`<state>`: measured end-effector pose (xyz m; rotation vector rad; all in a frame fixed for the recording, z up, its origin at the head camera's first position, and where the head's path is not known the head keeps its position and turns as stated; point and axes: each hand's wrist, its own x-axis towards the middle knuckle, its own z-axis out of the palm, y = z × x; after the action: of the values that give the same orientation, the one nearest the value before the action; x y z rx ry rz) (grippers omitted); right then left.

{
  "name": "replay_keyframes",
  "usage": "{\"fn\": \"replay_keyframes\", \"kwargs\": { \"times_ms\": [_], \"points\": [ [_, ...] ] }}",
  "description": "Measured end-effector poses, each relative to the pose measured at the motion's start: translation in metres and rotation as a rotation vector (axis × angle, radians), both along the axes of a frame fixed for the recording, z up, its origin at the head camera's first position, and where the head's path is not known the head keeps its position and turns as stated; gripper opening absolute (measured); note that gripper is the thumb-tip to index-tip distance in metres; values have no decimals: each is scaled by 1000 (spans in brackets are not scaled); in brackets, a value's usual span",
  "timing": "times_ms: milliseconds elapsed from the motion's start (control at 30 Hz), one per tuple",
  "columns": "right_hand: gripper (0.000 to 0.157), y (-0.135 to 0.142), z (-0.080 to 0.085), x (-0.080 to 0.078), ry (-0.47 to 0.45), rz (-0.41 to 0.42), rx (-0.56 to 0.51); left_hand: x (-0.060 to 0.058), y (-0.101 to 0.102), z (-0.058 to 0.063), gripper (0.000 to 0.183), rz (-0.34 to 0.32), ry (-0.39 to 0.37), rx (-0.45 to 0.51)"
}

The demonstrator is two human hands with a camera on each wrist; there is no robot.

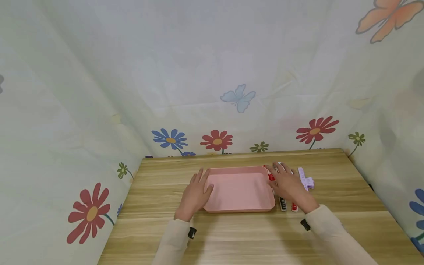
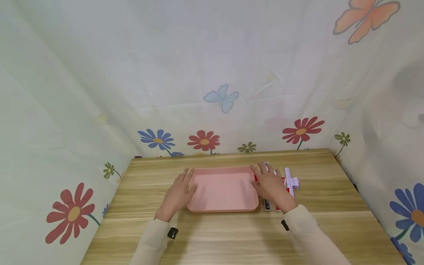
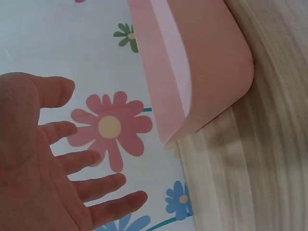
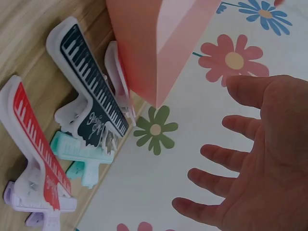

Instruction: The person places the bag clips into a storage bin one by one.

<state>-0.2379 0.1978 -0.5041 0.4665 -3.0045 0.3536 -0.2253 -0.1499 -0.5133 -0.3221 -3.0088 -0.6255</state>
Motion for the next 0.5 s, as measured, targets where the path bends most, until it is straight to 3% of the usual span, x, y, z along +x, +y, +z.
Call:
{"fn": "replay_keyframes", "kwargs": {
  "times_ms": [200,500],
  "points": [
    [63,9,-5,-2,12,14,11,-1,-4,-8,65,15,-44,43],
    [62,14,-10,-3,-6,8,-60,-1,-7,-19,64,35,-73,88]
  ]
}}
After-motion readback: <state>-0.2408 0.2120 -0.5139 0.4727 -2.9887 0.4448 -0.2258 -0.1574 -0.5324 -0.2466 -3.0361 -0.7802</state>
